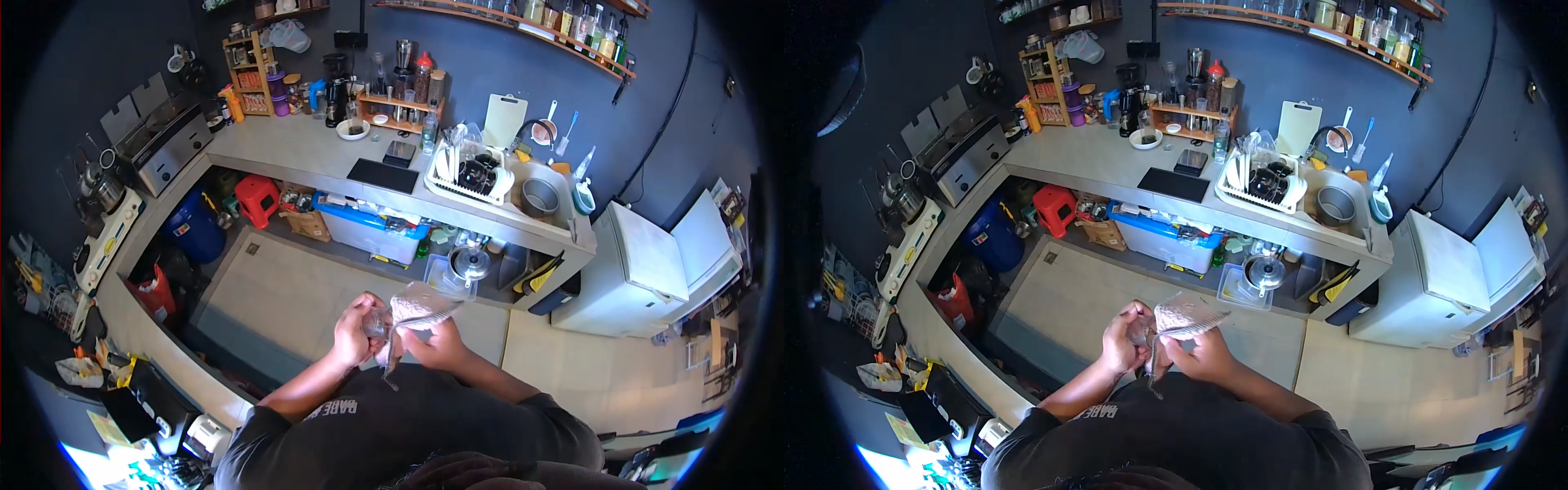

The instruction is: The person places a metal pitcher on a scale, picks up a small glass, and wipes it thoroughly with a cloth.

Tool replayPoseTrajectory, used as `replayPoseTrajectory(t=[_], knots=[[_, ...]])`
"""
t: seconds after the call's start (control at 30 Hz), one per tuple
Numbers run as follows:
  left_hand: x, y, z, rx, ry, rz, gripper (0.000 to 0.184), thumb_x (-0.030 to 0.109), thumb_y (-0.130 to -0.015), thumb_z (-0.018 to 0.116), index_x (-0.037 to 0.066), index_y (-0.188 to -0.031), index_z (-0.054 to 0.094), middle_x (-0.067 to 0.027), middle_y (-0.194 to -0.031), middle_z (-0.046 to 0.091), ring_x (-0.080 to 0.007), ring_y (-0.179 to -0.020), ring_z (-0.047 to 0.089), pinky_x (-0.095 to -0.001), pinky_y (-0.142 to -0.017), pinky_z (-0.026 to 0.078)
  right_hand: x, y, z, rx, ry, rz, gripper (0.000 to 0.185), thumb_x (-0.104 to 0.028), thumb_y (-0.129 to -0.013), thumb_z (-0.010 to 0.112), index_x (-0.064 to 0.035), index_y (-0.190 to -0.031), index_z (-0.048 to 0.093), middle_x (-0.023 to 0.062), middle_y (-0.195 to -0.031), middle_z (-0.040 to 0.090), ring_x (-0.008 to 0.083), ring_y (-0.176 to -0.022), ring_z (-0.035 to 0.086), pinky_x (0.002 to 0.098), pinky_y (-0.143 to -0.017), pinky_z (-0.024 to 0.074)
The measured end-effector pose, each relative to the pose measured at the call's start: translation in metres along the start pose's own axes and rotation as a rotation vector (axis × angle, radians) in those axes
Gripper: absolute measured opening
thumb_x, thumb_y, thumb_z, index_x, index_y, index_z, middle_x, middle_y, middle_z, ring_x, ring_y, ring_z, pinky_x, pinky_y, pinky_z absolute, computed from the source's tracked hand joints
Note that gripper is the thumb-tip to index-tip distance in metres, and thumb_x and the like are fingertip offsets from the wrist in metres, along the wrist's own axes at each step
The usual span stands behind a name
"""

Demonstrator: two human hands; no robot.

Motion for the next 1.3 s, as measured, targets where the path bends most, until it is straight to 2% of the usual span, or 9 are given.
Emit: replayPoseTrajectory(t=[0.17,0.27,0.4,0.57,0.67,0.8,0.9,1.1,1.3], knots=[[0.019,0.015,0.023,-0.198,-0.560,0.636,0.014,0.012,-0.098,0.053,-0.001,-0.104,0.055,-0.0093,-0.081,0.066,-0.0156,-0.072,0.064,-0.0285,-0.066,0.052,0.026,-0.002,0.015,-0.211,0.012,0.327,0.042,-0.029,-0.086,0.075,-0.0095,-0.122,0.063,0.0164,-0.113,0.069,0.0335,-0.105,0.068,0.0410,-0.089,0.0526],[0.035,0.027,0.030,-0.081,-0.824,0.620,0.015,0.013,-0.098,0.053,-0.001,-0.101,0.054,-0.0083,-0.081,0.065,-0.0147,-0.075,0.063,-0.0295,-0.069,0.053,0.051,0.012,0.020,-0.351,0.130,0.607,0.044,-0.035,-0.087,0.074,-0.0096,-0.120,0.063,0.0171,-0.110,0.069,0.0347,-0.105,0.068,0.0407,-0.086,0.0529],[-0.025,-0.009,-0.023,0.060,-0.320,0.183,0.013,0.012,-0.096,0.053,-0.001,-0.097,0.056,-0.0096,-0.074,0.062,-0.0169,-0.066,0.060,-0.0310,-0.062,0.050,0.038,0.022,0.007,-0.242,0.162,0.225,0.043,-0.035,-0.082,0.076,-0.0083,-0.114,0.066,0.0170,-0.104,0.069,0.0367,-0.098,0.067,0.0441,-0.083,0.0518],[0.047,0.051,0.039,-0.161,-0.897,1.196,0.008,0.005,-0.093,0.051,-0.001,-0.092,0.056,-0.0123,-0.072,0.056,-0.0219,-0.065,0.059,-0.0352,-0.057,0.046,0.033,0.015,0.053,-0.750,0.334,0.082,0.038,-0.028,-0.075,0.082,-0.0098,-0.106,0.069,0.0126,-0.100,0.069,0.0317,-0.090,0.067,0.0426,-0.083,0.0519],[0.028,0.022,0.012,-0.014,-0.854,0.580,0.011,0.008,-0.093,0.052,-0.002,-0.092,0.055,-0.0122,-0.072,0.056,-0.0213,-0.064,0.059,-0.0363,-0.057,0.046,0.036,0.016,0.021,-0.376,0.062,0.196,0.036,-0.022,-0.076,0.085,-0.0094,-0.106,0.071,0.0097,-0.104,0.071,0.0261,-0.093,0.069,0.0389,-0.083,0.0527],[0.020,0.019,0.011,0.015,-0.815,0.563,0.016,0.013,-0.097,0.050,-0.001,-0.093,0.054,-0.0108,-0.070,0.056,-0.0129,-0.060,0.052,-0.0314,-0.056,0.043,0.067,0.027,0.019,-0.237,-0.132,0.457,0.041,-0.023,-0.079,0.083,-0.0084,-0.115,0.070,0.0101,-0.113,0.071,0.0242,-0.102,0.070,0.0363,-0.090,0.0528],[0.030,0.023,0.011,0.047,-0.695,0.674,0.021,0.019,-0.100,0.046,0.001,-0.094,0.055,-0.0030,-0.069,0.053,-0.0093,-0.058,0.046,-0.0284,-0.054,0.037,0.042,0.024,0.017,-0.337,0.238,-0.088,0.048,-0.018,-0.083,0.078,-0.0066,-0.127,0.064,0.0125,-0.122,0.069,0.0281,-0.112,0.066,0.0367,-0.098,0.0503],[0.012,0.003,-0.021,0.207,-0.258,0.359,0.023,0.024,-0.104,0.044,0.002,-0.104,0.050,0.0009,-0.072,0.047,-0.0069,-0.061,0.040,-0.0265,-0.053,0.033,0.034,0.020,0.029,-0.225,-0.157,0.224,0.033,-0.017,-0.096,0.066,0.0000,-0.124,0.058,0.0135,-0.112,0.062,0.0253,-0.107,0.061,0.0427,-0.094,0.0473],[0.040,0.036,0.036,-0.089,-0.892,1.070,0.021,0.016,-0.092,0.055,-0.002,-0.102,0.053,-0.0131,-0.089,0.057,-0.0197,-0.075,0.055,-0.0337,-0.065,0.046,0.023,0.008,0.030,-0.085,-0.191,0.181,0.048,-0.018,-0.097,0.064,0.0008,-0.138,0.048,0.0180,-0.126,0.059,0.0256,-0.113,0.060,0.0386,-0.100,0.0469]])
Point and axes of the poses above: each hand's wrist, its own y-axis away from the middle knuckle, its own z-axis out of the palm, x = y × z, the point moved 8 cm from there along -y, towards the middle knuckle
